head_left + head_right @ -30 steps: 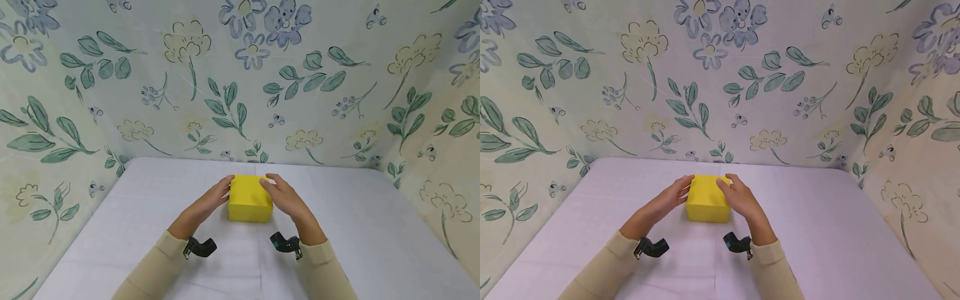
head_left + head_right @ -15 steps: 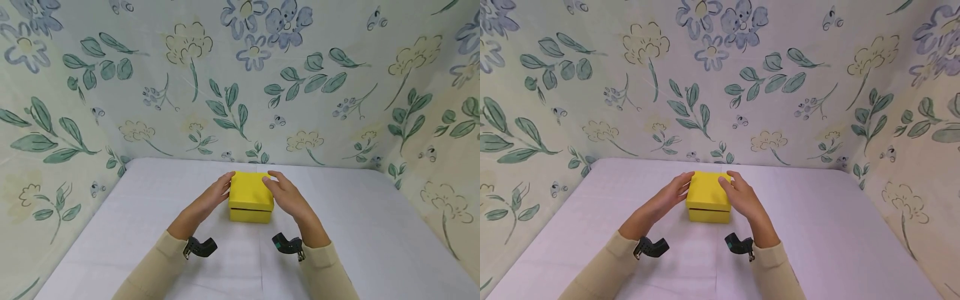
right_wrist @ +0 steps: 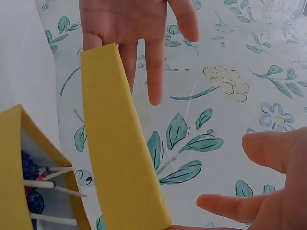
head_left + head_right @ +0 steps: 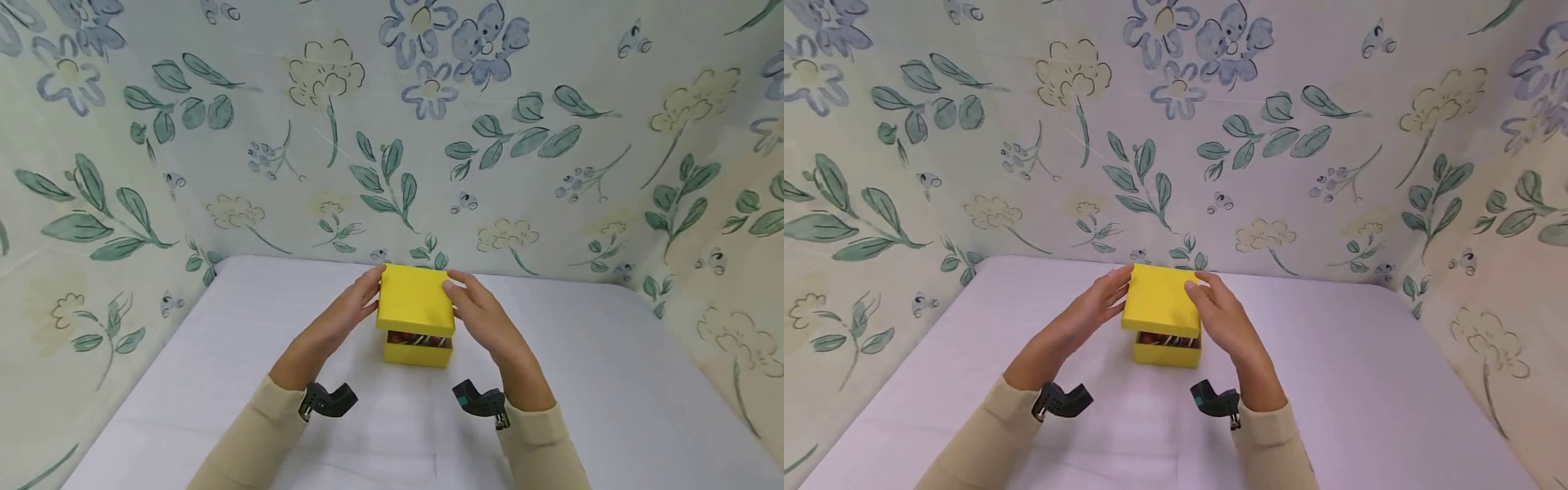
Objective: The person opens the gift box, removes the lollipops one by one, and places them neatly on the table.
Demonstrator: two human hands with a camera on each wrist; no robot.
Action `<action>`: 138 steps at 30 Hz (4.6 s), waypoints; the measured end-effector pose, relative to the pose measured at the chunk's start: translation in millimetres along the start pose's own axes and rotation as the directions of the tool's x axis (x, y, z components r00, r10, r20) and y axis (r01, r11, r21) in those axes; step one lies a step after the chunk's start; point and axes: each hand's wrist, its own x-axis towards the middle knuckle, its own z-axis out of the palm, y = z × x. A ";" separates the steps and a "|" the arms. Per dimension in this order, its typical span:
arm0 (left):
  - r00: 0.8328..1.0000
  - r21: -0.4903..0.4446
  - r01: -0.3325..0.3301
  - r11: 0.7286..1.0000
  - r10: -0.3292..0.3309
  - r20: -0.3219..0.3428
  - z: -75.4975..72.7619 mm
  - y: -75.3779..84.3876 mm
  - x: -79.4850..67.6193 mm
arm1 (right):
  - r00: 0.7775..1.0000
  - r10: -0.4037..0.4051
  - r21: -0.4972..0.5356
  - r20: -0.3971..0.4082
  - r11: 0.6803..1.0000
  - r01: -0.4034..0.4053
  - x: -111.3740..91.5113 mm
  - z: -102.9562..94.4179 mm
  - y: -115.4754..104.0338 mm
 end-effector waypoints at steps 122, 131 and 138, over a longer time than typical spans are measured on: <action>0.823 0.341 0.081 0.937 0.131 -0.553 -19.5 -58.6 48.4 | 0.981 0.023 0.329 0.191 0.941 -0.086 50.2 39.4 7.1; 0.822 0.064 0.116 0.991 -0.060 -0.567 21.1 -75.8 65.9 | 0.975 -0.020 0.197 0.222 0.980 -0.025 52.5 24.9 19.1; 0.886 0.059 0.045 0.997 -0.013 -0.464 40.3 -97.0 67.8 | 0.976 -0.014 0.106 0.215 0.994 -0.009 55.5 18.4 25.8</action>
